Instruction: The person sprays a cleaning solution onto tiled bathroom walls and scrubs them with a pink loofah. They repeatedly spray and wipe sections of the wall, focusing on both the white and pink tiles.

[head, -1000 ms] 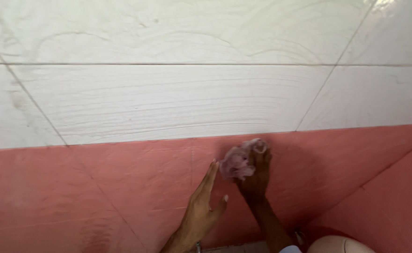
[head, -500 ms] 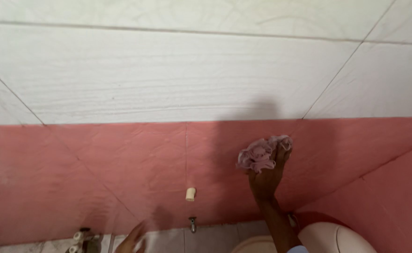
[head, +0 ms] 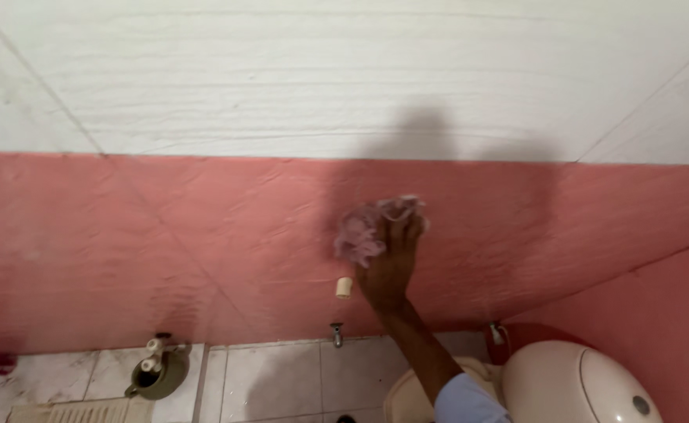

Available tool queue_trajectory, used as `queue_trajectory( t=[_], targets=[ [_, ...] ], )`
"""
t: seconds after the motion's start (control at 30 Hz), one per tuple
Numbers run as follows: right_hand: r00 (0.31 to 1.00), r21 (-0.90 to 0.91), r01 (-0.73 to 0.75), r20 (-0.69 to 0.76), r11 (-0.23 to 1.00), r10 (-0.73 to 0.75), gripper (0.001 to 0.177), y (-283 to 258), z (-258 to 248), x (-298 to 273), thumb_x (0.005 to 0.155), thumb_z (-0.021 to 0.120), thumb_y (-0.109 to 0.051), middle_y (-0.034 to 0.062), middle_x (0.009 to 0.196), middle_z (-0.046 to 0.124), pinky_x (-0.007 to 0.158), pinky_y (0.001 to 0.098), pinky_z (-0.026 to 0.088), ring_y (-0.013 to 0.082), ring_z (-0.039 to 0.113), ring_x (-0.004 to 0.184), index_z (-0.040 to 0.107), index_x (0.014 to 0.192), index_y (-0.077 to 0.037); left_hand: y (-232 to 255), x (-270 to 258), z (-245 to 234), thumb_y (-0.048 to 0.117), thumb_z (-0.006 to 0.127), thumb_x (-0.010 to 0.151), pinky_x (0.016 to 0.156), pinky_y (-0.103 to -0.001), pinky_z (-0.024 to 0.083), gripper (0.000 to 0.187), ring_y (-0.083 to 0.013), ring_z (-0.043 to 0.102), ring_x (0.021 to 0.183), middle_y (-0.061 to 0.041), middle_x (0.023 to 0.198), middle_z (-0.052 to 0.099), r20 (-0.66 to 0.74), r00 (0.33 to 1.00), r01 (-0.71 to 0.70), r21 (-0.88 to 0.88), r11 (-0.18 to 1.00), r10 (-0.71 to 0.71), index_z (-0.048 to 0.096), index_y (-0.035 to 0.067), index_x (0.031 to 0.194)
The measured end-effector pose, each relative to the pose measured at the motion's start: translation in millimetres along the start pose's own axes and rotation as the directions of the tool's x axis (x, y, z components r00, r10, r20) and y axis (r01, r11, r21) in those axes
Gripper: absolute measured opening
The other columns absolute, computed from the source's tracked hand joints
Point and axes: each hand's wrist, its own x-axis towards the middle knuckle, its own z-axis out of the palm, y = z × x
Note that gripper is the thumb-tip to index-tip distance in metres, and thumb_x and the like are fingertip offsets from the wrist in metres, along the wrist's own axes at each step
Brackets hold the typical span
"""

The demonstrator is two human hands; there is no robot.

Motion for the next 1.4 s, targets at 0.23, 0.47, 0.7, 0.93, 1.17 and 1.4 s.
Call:
queue_trajectory(
  t=[0.23, 0.47, 0.7, 0.93, 1.17, 1.4],
  targets=[
    [0.982, 0.082, 0.08, 0.163, 0.993, -0.092, 0.05, -81.5, 16.1, -4.7, 0.107, 0.046, -0.014, 0.0226, 0.165, 0.031, 0.126, 0.0685, 0.02, 0.0521, 0.022, 0.155, 0.044, 0.154, 0.002, 70.6, 13.8, -28.4, 0.026, 0.067, 0.095, 0.095, -0.034, 0.058, 0.053, -0.0232, 0.075, 0.112, -0.012, 0.125, 0.075, -0.028, 0.908, -0.414, -0.22, 0.883, 0.419, 0.057, 0.01, 0.144],
    [0.986, 0.261, -0.025, 0.167, 0.965, -0.019, 0.043, -121.5, -3.0, -16.3, 0.107, 0.046, -0.009, 0.0198, 0.162, 0.039, 0.129, 0.0629, 0.027, 0.0476, 0.03, 0.156, 0.05, 0.148, 0.002, 234.0, -27.4, -86.6, 0.017, 0.06, 0.1, 0.106, -0.04, 0.053, 0.058, -0.0229, 0.061, 0.133, -0.009, 0.152, 0.057, 0.025, 0.646, -0.669, -0.461, 0.582, 0.763, 0.042, 0.012, 0.155],
    [0.979, 0.376, -0.171, 0.172, 0.911, 0.112, 0.049, -142.4, -28.0, -33.6, 0.107, 0.055, -0.018, 0.0222, 0.163, 0.039, 0.124, 0.0509, 0.038, 0.0458, 0.036, 0.154, 0.048, 0.15, 0.004, 253.1, -38.7, -79.3, 0.013, 0.065, 0.097, 0.11, -0.039, 0.049, 0.068, -0.022, 0.054, 0.138, -0.011, 0.157, 0.046, 0.166, 0.573, -0.525, -0.678, 0.514, 0.803, 0.035, 0.007, 0.158],
    [0.947, 0.481, -0.304, 0.249, 0.822, 0.204, 0.058, -136.7, -45.7, -58.4, 0.105, 0.054, -0.021, 0.0283, 0.165, 0.032, 0.122, 0.047, 0.039, 0.0435, 0.039, 0.152, 0.039, 0.153, 0.007, 243.7, -47.9, -57.7, 0.01, 0.073, 0.088, 0.101, -0.033, 0.054, 0.079, -0.0213, 0.062, 0.124, -0.016, 0.144, 0.059, 0.279, 0.588, -0.454, -0.663, 0.595, 0.76, 0.036, 0.004, 0.158],
    [0.975, 0.453, -0.189, 0.196, 0.871, 0.11, 0.065, -97.6, -38.7, -103.1, 0.101, 0.067, -0.019, 0.0328, 0.166, 0.029, 0.126, 0.0491, 0.036, 0.0494, 0.035, 0.156, 0.04, 0.155, 0.005, 220.8, -53.3, -9.6, 0.006, 0.074, 0.086, 0.104, -0.035, 0.054, 0.075, -0.0219, 0.055, 0.134, -0.014, 0.149, 0.051, 0.173, 0.492, -0.595, -0.649, 0.474, 0.854, 0.041, 0.004, 0.154],
    [0.996, 0.366, -0.085, 0.057, 0.927, 0.069, 0.062, -56.0, 14.3, -150.1, 0.101, 0.062, -0.025, 0.0309, 0.165, 0.03, 0.124, 0.0585, 0.032, 0.0542, 0.03, 0.154, 0.043, 0.152, 0.004, 187.2, -22.1, 40.4, 0.003, 0.079, 0.083, 0.105, -0.037, 0.051, 0.07, -0.0279, 0.061, 0.131, -0.017, 0.144, 0.06, 0.004, 0.402, -0.806, -0.472, 0.356, 0.916, 0.051, 0.004, 0.147]
  ],
)
